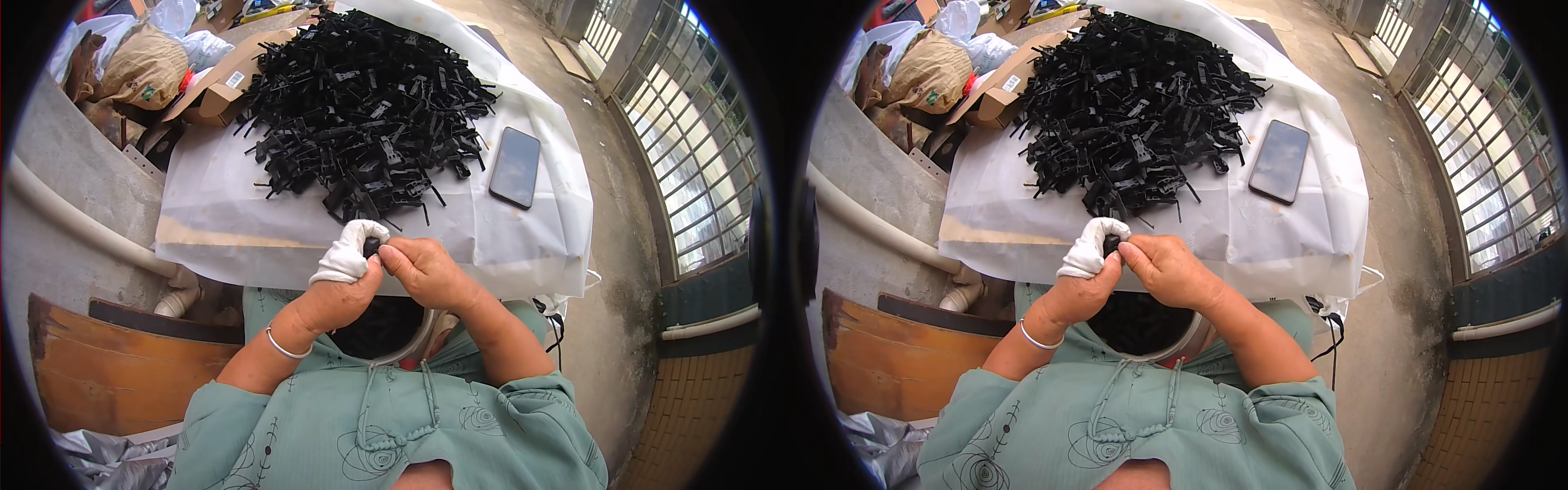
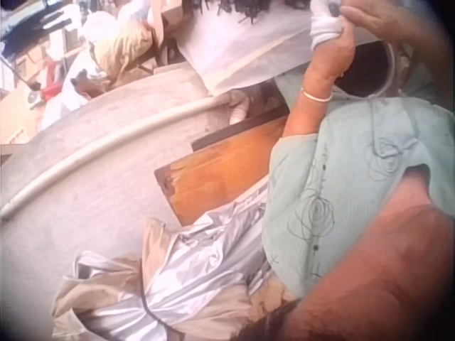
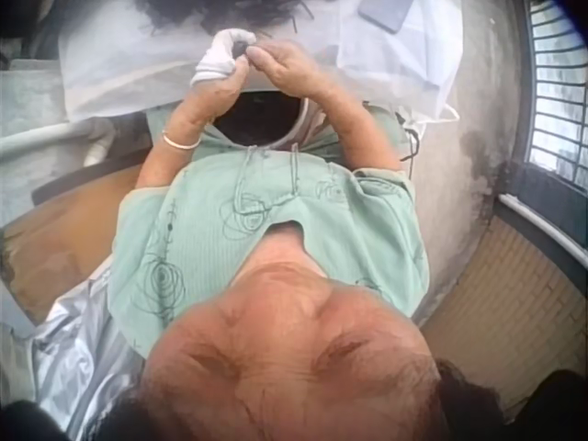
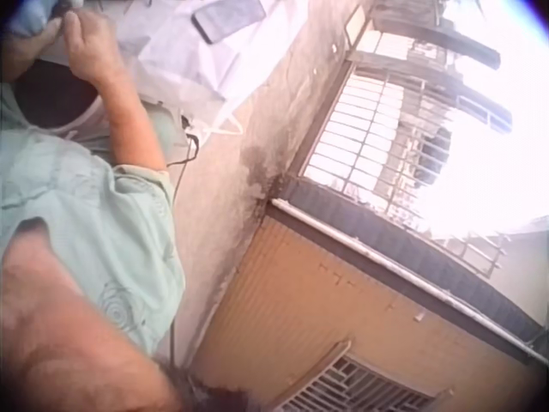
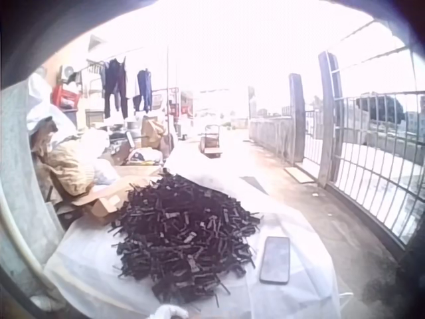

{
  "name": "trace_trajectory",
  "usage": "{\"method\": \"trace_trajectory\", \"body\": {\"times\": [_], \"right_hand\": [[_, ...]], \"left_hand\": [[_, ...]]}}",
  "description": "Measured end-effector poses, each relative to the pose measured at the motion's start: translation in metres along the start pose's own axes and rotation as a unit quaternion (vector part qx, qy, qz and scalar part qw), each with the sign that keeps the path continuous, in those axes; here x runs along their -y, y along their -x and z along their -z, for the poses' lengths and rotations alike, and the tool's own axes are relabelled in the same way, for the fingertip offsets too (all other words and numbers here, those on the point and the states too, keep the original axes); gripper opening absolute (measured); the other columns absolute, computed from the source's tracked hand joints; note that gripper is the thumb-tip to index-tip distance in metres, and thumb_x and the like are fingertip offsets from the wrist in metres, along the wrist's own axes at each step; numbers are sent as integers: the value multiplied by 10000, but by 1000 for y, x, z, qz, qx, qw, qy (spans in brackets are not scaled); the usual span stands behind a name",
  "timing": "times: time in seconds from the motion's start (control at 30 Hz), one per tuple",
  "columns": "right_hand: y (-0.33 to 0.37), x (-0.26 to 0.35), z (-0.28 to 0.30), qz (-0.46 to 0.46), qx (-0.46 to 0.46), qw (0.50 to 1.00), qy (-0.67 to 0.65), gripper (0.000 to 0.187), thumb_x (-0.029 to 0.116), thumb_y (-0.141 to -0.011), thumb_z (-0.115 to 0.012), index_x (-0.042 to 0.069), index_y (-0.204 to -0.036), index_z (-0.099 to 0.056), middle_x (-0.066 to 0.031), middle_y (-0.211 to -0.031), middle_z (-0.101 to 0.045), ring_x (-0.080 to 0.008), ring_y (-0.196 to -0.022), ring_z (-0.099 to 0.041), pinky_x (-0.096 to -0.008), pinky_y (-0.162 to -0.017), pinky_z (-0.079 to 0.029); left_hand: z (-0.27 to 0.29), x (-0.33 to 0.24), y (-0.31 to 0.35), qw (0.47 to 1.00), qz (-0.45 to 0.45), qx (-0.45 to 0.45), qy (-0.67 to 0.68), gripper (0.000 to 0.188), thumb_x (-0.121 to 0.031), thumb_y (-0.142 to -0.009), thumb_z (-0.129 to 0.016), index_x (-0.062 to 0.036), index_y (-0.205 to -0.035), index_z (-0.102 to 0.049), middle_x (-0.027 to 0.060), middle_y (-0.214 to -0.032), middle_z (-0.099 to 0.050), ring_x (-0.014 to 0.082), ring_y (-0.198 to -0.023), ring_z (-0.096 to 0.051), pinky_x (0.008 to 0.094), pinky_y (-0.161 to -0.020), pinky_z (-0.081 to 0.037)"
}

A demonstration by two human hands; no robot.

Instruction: Inspecting and wiping small black plastic components at a workstation.

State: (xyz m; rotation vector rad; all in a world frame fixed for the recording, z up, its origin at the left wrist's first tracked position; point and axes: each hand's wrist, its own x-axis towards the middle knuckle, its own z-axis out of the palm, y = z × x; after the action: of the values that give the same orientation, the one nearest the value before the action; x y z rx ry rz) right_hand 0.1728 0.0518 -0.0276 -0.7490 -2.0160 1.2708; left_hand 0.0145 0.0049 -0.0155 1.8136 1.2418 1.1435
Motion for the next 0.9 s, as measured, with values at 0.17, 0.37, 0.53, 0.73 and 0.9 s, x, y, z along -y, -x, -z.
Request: {"method": "trace_trajectory", "body": {"times": [0.17, 0.37, 0.53, 0.73, 0.9], "right_hand": [[-5, -1, -16, 11, -38, 999, 1, 274, 199, -944, -474, 1, -766, -538, -87, -624, -510, -153, -570, -449, -309, -549, -412], [-13, -1, -4, 62, -30, 994, 90, 237, 209, -897, -560, 9, -769, -550, -99, -644, -544, -230, -535, -484, -328, -520, -410], [-35, -26, -8, 131, -252, 923, 259, 156, 167, -816, -637, 26, -791, -578, -76, -638, -546, -221, -522, -514, -336, -491, -420], [-17, -5, -10, 112, -259, 951, 128, 35, 44, -806, -610, 21, -817, -586, -73, -635, -545, -162, -505, -491, -288, -479, -394], [-9, -10, -10, 158, -135, 969, 130, 109, 79, -788, -656, 16, -845, -588, -62, -648, -532, -155, -530, -491, -273, -476, -391]], "left_hand": [[5, -4, 8, 997, 5, -43, -63, 252, 8, -810, -461, 28, -1061, -467, 121, -958, -505, 218, -894, -510, 289, -836, -415], [23, -8, 4, 992, 11, 81, -98, 335, -110, -830, -546, 16, -1137, -494, 198, -1080, -547, 315, -976, -549, 341, -871, -430], [23, 14, 9, 981, -17, 35, -190, 336, -175, -882, -531, -6, -1171, -502, 167, -1061, -595, 287, -945, -589, 340, -804, -474], [25, 36, -2, 760, 246, -19, 602, 247, -236, -951, -435, -70, -1090, -553, 110, -1053, -624, 164, -755, -602, 245, -557, -473], [15, 26, -16, 723, 272, -105, 626, 212, -212, -942, -479, -66, -1088, -524, 107, -946, -637, 139, -746, -596, 274, -603, -505]]}}
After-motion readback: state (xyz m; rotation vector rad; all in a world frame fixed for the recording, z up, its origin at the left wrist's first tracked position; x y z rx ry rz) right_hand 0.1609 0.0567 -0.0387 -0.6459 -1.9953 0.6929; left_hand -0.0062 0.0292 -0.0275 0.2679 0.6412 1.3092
